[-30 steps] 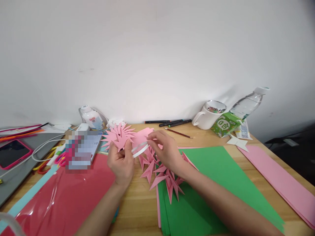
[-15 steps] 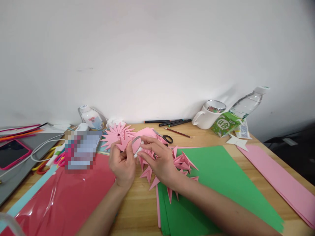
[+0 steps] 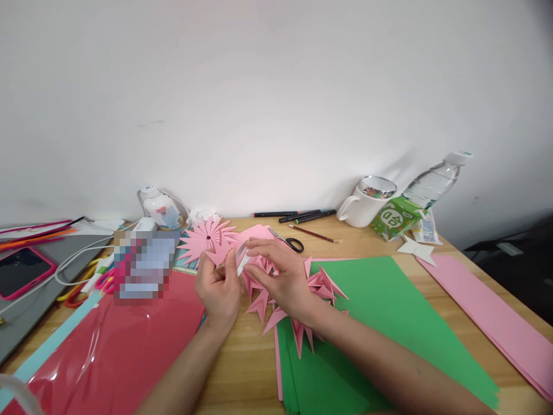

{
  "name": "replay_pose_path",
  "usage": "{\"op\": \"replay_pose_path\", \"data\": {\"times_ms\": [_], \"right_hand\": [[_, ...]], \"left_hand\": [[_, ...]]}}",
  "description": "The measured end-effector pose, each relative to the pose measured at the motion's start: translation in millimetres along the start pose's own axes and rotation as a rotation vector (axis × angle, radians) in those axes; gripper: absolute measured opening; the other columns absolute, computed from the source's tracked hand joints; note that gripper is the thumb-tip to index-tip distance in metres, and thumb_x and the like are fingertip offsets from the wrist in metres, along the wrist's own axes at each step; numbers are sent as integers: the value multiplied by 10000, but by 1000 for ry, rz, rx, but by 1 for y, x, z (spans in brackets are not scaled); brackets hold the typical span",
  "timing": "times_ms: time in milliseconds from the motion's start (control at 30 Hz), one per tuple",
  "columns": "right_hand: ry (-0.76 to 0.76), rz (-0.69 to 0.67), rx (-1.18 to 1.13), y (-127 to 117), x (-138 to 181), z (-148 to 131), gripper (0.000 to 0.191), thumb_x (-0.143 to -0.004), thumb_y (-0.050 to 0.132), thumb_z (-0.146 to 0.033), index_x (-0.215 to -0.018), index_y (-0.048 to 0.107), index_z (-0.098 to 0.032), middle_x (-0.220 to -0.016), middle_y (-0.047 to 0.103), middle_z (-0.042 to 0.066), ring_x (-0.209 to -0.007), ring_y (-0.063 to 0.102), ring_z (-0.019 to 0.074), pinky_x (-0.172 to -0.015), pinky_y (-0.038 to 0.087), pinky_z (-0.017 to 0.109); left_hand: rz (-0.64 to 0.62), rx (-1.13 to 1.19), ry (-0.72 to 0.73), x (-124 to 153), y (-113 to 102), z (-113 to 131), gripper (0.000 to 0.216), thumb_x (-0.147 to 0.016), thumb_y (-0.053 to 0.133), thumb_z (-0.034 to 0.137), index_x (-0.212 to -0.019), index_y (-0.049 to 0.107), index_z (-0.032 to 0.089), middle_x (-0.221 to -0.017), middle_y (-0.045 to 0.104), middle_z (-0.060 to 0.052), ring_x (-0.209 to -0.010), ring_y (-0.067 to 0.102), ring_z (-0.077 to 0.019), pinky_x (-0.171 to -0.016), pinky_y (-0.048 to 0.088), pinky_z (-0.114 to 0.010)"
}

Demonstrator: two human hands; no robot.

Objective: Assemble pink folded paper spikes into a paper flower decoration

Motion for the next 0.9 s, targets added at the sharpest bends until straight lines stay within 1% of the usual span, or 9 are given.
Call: {"op": "replay_pose_path", "data": {"times_ms": [133,233,300,400,500,600,700,767,900], "right_hand": [[36,0,-7,2,3,1,243,-765,599,-115,-977,611,-235,-1012,652,52,-1008,589,181,-892,484,360],[91,-25,-105,5,6,5,399,-772,602,-157,-1153,526,-247,-1120,601,62,-1056,571,178,-935,474,368],[116,-37,-167,6,6,9,463,-774,609,-192,-1213,472,-242,-1164,567,70,-1073,562,174,-949,472,364],[123,-53,-154,4,3,12,384,-763,633,-226,-1132,526,-228,-1108,579,67,-1046,564,169,-931,486,351],[100,-67,-83,0,-3,11,271,-749,658,-228,-1010,584,-213,-1050,604,72,-1008,572,171,-901,490,346],[76,-89,-19,-4,-7,9,136,-767,637,-194,-901,608,-201,-996,634,71,-976,581,172,-884,472,350],[96,-90,-18,-5,-9,8,58,-781,612,-175,-835,601,-195,-924,649,56,-914,596,164,-833,474,329],[119,-78,-23,-6,-9,8,16,-794,592,-181,-800,590,-195,-881,649,45,-893,599,163,-811,474,320],[161,-78,-47,-5,-8,7,43,-825,544,-196,-790,569,-188,-866,635,41,-884,596,156,-798,471,304]], "left_hand": [[14,-70,79,1,0,7,192,-751,631,338,-722,524,181,-514,489,81,-307,407,-36,-336,295,-177],[-26,-15,35,2,2,9,182,-763,617,352,-771,539,188,-466,490,94,-266,400,-41,-296,283,-173],[-57,28,-3,3,4,9,193,-757,622,365,-790,547,190,-449,504,95,-255,400,-46,-278,284,-172],[-96,74,-44,2,5,9,207,-747,629,375,-736,531,194,-425,506,94,-250,402,-52,-264,281,-173],[-125,96,-71,1,6,9,217,-744,633,370,-691,514,197,-380,464,102,-236,383,-55,-251,248,-173],[-170,126,-85,0,8,12,197,-745,630,366,-715,542,192,-384,471,98,-232,370,-53,-251,234,-176],[-217,152,-99,0,10,13,174,-741,633,350,-738,566,189,-393,478,93,-236,374,-53,-254,229,-173],[-249,169,-117,1,11,13,172,-739,635,342,-710,553,193,-373,459,96,-234,383,-58,-254,233,-169],[-290,206,-162,2,13,11,197,-741,626,354,-675,523,200,-323,431,98,-217,385,-73,-245,242,-170]]}}
Point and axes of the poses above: each hand's wrist, its own x-axis away from the middle knuckle, its own y-axis out of the palm, z = x × y, the point moved 3 cm from there along -x, towards the middle knuckle
